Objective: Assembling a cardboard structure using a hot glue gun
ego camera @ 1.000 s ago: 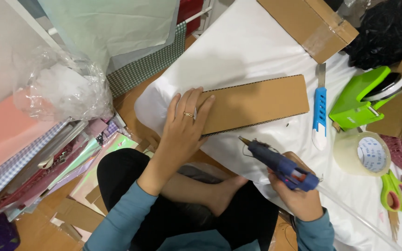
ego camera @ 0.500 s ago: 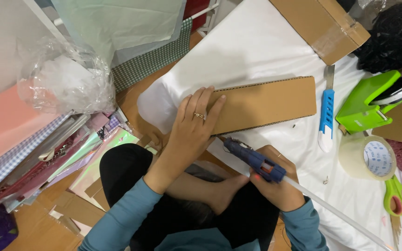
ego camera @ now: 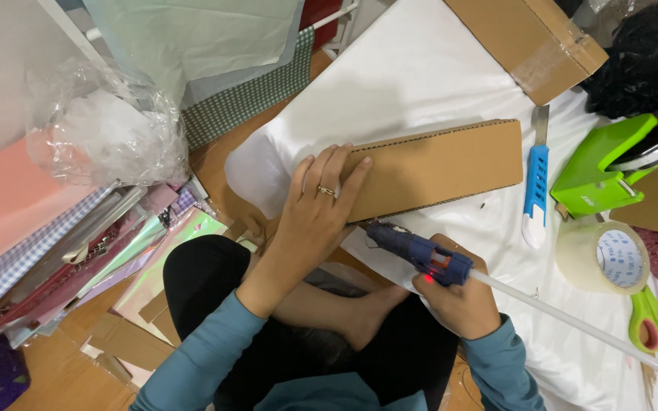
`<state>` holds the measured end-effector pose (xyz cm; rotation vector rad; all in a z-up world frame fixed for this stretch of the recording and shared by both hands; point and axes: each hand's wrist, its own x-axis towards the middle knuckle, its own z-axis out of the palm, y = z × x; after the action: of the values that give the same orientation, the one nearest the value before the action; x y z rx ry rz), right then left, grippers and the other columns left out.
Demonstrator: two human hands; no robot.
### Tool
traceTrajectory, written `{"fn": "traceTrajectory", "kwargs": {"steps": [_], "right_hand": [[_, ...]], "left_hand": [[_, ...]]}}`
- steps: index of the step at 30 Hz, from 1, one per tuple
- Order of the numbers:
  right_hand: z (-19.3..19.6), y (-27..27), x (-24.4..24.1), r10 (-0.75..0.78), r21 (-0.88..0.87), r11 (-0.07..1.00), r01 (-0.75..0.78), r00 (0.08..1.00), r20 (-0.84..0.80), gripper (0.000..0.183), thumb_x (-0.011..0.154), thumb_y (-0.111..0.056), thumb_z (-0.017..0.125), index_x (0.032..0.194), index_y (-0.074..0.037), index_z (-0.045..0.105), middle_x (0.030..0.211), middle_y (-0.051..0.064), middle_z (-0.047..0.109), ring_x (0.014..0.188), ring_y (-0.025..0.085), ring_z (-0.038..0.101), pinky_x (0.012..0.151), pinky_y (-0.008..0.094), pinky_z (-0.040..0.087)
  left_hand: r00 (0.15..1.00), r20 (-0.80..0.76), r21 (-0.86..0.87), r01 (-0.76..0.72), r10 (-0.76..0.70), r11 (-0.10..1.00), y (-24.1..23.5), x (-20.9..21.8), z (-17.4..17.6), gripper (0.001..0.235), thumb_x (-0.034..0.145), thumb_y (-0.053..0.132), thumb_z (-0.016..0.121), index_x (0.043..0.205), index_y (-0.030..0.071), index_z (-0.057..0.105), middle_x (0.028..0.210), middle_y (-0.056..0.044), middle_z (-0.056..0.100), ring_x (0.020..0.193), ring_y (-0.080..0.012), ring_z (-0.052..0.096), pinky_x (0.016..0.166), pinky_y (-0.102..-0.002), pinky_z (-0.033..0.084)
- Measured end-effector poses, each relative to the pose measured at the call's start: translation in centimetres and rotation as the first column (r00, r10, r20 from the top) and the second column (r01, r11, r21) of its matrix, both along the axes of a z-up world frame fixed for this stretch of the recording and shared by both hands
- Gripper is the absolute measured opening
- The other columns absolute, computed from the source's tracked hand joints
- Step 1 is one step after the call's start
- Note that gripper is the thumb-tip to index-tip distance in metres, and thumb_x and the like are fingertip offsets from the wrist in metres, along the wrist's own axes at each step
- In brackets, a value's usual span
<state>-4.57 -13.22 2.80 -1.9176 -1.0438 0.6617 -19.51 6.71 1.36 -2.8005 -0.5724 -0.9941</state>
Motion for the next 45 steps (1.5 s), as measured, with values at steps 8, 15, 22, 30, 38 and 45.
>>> {"fn": "traceTrajectory", "kwargs": {"steps": [8,15,22,30,38,45], "right_hand": [[0.6,-0.5,0.5,-0.144,-0.089,0.987,0.134,0.982,-0.123,0.018,0.069,0.000,0.066,0.072,-0.010,0.052,0.061,0.001,0.048,0.056,0.013,0.041,0.053,0.029,0.036],[1.4,-0.1,0.3,-0.173,0.111,0.977,0.183,0.981,-0.092,0.014,0.063,0.007,0.068,0.059,-0.005,0.062,0.052,0.006,0.054,0.049,0.014,0.047,0.048,0.025,0.036],[2.9,0.1,0.3,-0.204,0.062,0.976,0.209,0.976,-0.081,0.013,0.063,0.006,0.068,0.059,-0.006,0.063,0.050,0.006,0.053,0.048,0.014,0.046,0.047,0.026,0.035],[3.0,-0.3,1.5,-0.202,0.089,0.976,0.200,0.979,0.015,0.015,0.064,0.007,0.066,0.076,-0.001,0.070,0.059,0.010,0.060,0.058,0.017,0.050,0.055,0.029,0.040],[1.6,-1.2,1.7,-0.249,0.071,0.966,0.249,0.968,-0.016,0.011,0.068,0.008,0.066,0.065,-0.002,0.066,0.051,0.008,0.055,0.047,0.016,0.048,0.049,0.026,0.039],[0.3,-2.2,3.7,-0.335,0.066,0.939,0.337,0.942,-0.031,0.010,0.071,0.007,0.066,0.067,-0.002,0.065,0.053,0.009,0.054,0.048,0.014,0.048,0.046,0.026,0.041]], "left_hand": [[1.000,-0.023,0.011,-0.009,0.009,1.000,-0.2,0.2,0.2,0.055,0.097,-0.005,0.041,0.150,0.009,0.047,0.148,-0.019,0.047,0.136,-0.0316,0.051,0.115,-0.046,0.043],[0.996,0.069,-0.116,0.070,-0.063,0.991,0.0,1.0,-1.7,0.097,0.068,0.014,0.095,0.151,0.006,0.046,0.148,-0.023,0.046,0.139,-0.0375,0.044,0.118,-0.052,0.031],[0.994,0.089,-0.113,0.079,-0.069,0.991,-0.1,1.1,-1.8,0.096,0.068,0.012,0.094,0.151,0.006,0.046,0.148,-0.023,0.046,0.138,-0.0380,0.044,0.117,-0.052,0.032],[0.993,0.099,-0.120,0.069,-0.057,0.990,-0.2,1.0,-1.4,0.089,0.073,0.012,0.091,0.150,0.007,0.046,0.147,-0.022,0.046,0.139,-0.0373,0.044,0.117,-0.052,0.033],[0.993,0.094,-0.121,0.076,-0.065,0.990,-0.1,1.2,-1.9,0.087,0.075,0.011,0.089,0.150,0.007,0.047,0.148,-0.023,0.045,0.138,-0.0378,0.044,0.117,-0.053,0.032],[0.994,0.084,-0.128,0.076,-0.065,0.989,-0.3,0.9,-0.6,0.095,0.069,0.013,0.094,0.151,0.007,0.045,0.147,-0.023,0.045,0.138,-0.0379,0.044,0.118,-0.053,0.032]]}}
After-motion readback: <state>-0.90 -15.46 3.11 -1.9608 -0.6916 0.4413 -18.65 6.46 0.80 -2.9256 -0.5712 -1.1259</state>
